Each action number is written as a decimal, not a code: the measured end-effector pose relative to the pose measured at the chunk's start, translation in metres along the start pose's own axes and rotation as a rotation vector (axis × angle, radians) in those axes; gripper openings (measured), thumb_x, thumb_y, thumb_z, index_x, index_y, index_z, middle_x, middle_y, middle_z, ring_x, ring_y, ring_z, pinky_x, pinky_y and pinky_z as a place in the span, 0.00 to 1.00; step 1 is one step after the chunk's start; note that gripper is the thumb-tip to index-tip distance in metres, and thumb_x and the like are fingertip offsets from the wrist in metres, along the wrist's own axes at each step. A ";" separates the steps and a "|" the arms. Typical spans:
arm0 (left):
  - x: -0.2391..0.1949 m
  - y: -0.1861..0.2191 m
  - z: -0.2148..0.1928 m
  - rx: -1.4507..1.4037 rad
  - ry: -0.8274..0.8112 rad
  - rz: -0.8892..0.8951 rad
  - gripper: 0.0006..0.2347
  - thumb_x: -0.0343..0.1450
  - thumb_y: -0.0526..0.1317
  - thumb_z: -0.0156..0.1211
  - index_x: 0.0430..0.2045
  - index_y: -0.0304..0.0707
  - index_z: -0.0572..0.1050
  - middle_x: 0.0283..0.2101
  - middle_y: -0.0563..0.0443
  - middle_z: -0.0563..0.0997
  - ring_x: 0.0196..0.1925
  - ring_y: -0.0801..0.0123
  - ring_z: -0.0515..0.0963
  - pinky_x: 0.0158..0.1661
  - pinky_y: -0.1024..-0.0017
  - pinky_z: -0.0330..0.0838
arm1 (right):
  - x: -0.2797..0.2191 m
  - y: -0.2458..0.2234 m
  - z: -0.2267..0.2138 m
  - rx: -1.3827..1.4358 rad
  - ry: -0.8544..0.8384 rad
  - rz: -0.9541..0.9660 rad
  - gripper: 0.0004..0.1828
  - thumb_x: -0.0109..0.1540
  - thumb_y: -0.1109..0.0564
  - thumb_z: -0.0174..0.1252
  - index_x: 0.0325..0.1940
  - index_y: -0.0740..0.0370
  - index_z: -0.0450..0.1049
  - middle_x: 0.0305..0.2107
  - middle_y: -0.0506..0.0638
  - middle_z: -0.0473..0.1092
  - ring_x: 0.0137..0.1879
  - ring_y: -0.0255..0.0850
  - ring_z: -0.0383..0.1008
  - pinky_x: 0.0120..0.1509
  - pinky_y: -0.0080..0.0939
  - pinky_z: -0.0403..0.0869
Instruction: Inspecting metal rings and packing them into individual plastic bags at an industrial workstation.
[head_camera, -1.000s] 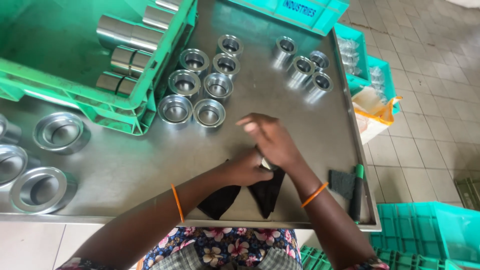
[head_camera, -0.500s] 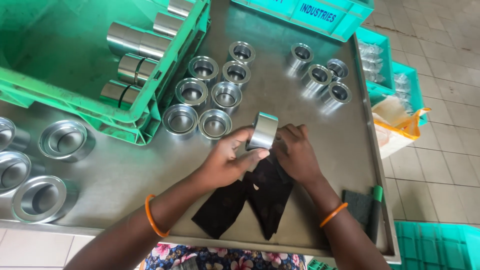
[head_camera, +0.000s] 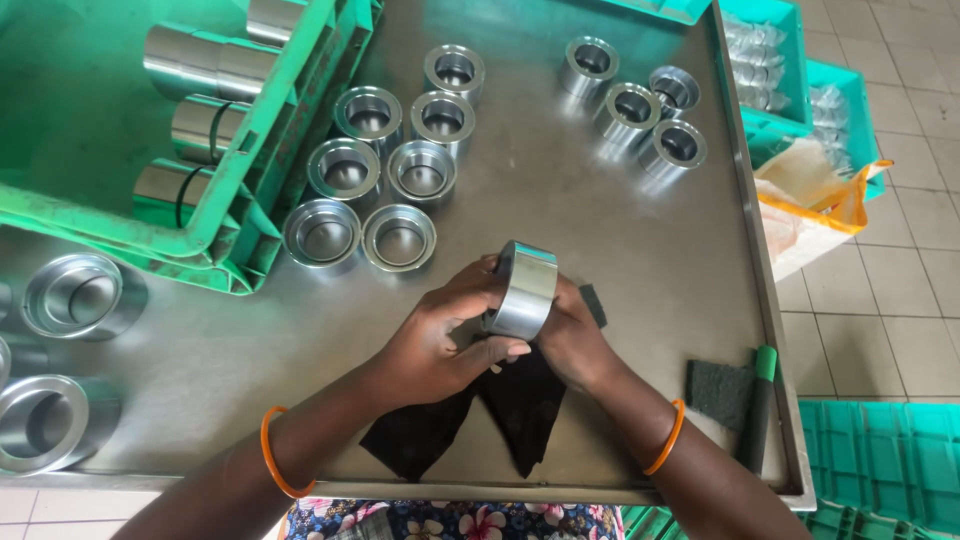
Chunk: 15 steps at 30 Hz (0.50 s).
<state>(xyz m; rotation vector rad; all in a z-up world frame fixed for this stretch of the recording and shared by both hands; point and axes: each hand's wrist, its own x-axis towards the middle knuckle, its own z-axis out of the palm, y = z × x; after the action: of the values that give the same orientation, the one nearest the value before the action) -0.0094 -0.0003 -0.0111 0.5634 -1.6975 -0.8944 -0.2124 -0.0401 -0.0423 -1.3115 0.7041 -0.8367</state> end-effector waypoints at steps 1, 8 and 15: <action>-0.003 -0.004 0.002 -0.002 -0.006 -0.003 0.15 0.71 0.33 0.68 0.49 0.26 0.75 0.59 0.42 0.74 0.63 0.61 0.73 0.61 0.64 0.69 | 0.000 -0.007 0.001 0.004 0.005 0.001 0.21 0.66 0.68 0.48 0.65 0.68 0.68 0.50 0.53 0.73 0.53 0.39 0.75 0.56 0.38 0.75; -0.005 -0.005 0.006 -0.392 -0.053 -0.392 0.12 0.73 0.34 0.64 0.48 0.30 0.73 0.50 0.49 0.74 0.46 0.75 0.77 0.38 0.78 0.78 | 0.000 -0.038 0.002 -0.778 0.182 -0.498 0.30 0.60 0.75 0.48 0.66 0.62 0.70 0.48 0.56 0.71 0.53 0.42 0.77 0.59 0.41 0.77; -0.011 -0.010 0.009 -0.381 -0.050 -0.355 0.11 0.75 0.34 0.64 0.49 0.28 0.74 0.47 0.48 0.76 0.42 0.75 0.78 0.38 0.76 0.78 | 0.002 -0.035 0.006 -0.588 0.092 -0.371 0.27 0.63 0.75 0.50 0.66 0.65 0.65 0.46 0.51 0.77 0.52 0.43 0.81 0.59 0.39 0.77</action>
<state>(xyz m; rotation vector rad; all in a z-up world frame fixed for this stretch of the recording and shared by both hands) -0.0150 0.0044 -0.0264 0.5932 -1.4400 -1.4590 -0.2103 -0.0403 -0.0072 -1.9830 0.8279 -1.0342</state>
